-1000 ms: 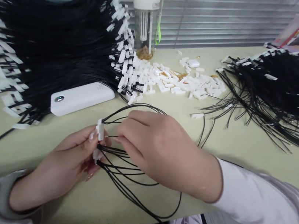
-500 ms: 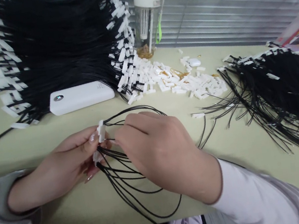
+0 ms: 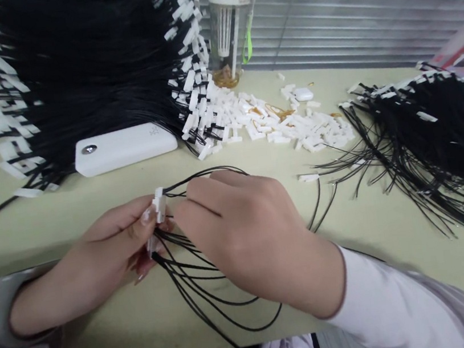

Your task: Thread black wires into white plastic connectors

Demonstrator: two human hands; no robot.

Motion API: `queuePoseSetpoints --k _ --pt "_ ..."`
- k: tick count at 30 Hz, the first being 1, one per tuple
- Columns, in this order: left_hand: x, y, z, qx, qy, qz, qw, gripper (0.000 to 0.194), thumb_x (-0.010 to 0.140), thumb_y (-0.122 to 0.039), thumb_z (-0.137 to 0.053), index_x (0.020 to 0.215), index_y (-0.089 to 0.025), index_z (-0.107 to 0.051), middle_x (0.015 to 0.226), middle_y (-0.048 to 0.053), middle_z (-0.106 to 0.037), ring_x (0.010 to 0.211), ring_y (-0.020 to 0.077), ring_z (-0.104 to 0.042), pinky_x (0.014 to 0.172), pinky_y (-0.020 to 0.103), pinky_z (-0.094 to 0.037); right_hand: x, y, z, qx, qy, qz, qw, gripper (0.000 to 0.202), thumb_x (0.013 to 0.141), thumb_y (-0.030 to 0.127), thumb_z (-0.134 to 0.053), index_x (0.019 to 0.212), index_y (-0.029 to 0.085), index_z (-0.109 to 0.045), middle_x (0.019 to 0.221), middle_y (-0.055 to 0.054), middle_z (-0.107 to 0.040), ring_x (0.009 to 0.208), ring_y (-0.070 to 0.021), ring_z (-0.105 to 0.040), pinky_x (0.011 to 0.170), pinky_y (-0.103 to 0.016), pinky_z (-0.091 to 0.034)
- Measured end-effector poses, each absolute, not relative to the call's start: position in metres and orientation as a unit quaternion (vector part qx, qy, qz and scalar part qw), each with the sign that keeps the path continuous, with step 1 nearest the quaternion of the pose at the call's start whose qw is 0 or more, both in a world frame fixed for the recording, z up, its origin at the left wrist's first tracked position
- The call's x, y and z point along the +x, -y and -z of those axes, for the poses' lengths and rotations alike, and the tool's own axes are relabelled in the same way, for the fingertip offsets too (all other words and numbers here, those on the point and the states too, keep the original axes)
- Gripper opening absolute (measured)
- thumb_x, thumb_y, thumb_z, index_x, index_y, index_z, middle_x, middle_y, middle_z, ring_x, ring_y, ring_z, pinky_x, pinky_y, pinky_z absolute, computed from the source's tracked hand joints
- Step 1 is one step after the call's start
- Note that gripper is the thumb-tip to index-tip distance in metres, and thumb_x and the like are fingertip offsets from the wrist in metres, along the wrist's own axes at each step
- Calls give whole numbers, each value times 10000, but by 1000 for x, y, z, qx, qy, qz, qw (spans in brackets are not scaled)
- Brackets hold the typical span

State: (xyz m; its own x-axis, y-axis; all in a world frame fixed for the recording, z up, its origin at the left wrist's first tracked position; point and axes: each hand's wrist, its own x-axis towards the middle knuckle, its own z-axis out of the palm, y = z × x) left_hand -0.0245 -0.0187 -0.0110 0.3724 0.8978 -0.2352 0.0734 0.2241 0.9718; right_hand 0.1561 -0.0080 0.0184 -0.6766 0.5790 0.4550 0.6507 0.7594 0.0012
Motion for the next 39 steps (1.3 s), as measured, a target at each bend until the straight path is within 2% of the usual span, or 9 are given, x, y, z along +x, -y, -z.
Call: queuePoseSetpoints --k 5,10,18,25,39 --pt "-23 18 10 543 -468 -305 626 280 822 -414 -375 676 -186 -447 578 -47 -423 413 33 -376 354 121 -336 152 8 -23 -296 909 175 234 195 777 160 -455 639 199 -587 578 17 -546 547 -103 -426 474 -257 -298" --pt "-22 19 10 551 -463 -300 626 312 813 -459 -353 687 -190 -447 577 -41 -422 424 44 -373 356 129 -319 152 10 -30 -280 911 179 244 223 764 163 -466 585 199 -595 529 16 -565 489 -90 -429 429 -258 -297" --pt "-23 20 8 519 -475 -306 641 252 804 -422 -405 736 -189 -474 604 -39 -417 445 46 -359 384 143 -289 157 11 -32 -263 905 192 273 183 722 110 -514 555 172 -556 510 25 -550 495 -100 -472 456 -258 -335" --pt "-23 20 5 533 -476 -293 635 246 805 -412 -404 706 -196 -465 623 -34 -426 450 51 -376 380 147 -292 156 10 -27 -270 903 195 272 177 740 135 -509 579 174 -572 600 25 -598 513 -87 -472 445 -253 -314" --pt "-24 20 6 546 -466 -300 628 267 808 -406 -395 666 -187 -451 592 -37 -406 454 53 -363 397 153 -292 157 10 -30 -256 913 196 251 181 729 131 -522 560 178 -567 608 19 -605 528 -99 -484 451 -261 -311"
